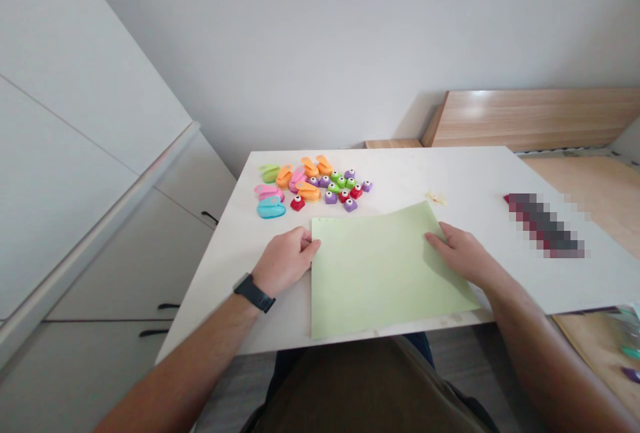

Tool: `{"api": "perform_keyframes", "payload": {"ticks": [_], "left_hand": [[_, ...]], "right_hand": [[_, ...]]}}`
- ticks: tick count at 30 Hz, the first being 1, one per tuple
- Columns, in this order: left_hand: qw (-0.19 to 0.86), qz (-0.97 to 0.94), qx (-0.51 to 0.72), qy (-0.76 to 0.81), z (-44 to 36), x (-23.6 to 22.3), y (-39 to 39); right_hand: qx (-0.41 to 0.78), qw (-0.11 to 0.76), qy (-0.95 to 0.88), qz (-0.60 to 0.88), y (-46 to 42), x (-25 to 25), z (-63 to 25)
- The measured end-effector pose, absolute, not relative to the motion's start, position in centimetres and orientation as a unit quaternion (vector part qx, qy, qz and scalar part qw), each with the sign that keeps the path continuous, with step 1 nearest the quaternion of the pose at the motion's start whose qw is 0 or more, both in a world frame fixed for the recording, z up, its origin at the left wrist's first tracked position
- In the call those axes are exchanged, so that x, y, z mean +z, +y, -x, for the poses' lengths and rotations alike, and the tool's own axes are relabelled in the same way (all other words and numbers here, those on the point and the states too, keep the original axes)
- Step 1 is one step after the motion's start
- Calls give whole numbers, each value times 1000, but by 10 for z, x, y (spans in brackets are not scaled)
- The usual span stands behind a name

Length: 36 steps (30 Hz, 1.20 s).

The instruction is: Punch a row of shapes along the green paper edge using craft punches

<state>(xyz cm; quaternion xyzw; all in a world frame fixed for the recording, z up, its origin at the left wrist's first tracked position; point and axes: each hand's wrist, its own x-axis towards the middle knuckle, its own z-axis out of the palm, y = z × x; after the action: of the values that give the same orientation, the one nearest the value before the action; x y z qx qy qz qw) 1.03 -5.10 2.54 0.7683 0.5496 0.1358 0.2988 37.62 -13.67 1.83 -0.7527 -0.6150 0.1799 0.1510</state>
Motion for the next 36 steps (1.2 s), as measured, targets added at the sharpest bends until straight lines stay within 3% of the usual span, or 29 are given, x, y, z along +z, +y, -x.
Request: {"api": "perform_keyframes", "payload": {"ticks": [9, 15, 18, 22, 28, 36], "left_hand": [[331, -767, 47, 547, -15, 37, -30], [194, -812, 3, 551, -17, 47, -10], [135, -824, 24, 550, -20, 46, -1], [148, -837, 69, 522, -26, 40, 6], [167, -856, 106, 478, -23, 24, 9], [211, -851, 150, 457, -20, 17, 9]], "right_hand": [[146, 42, -628, 764, -131, 18, -385], [118, -15, -612, 782, -125, 18, -395], [81, -7, -607, 790, -119, 21, -397], [33, 24, -655, 755, -105, 33, -386], [62, 43, -762, 643, -81, 51, -344], [85, 98, -785, 605, -38, 52, -292]]}}
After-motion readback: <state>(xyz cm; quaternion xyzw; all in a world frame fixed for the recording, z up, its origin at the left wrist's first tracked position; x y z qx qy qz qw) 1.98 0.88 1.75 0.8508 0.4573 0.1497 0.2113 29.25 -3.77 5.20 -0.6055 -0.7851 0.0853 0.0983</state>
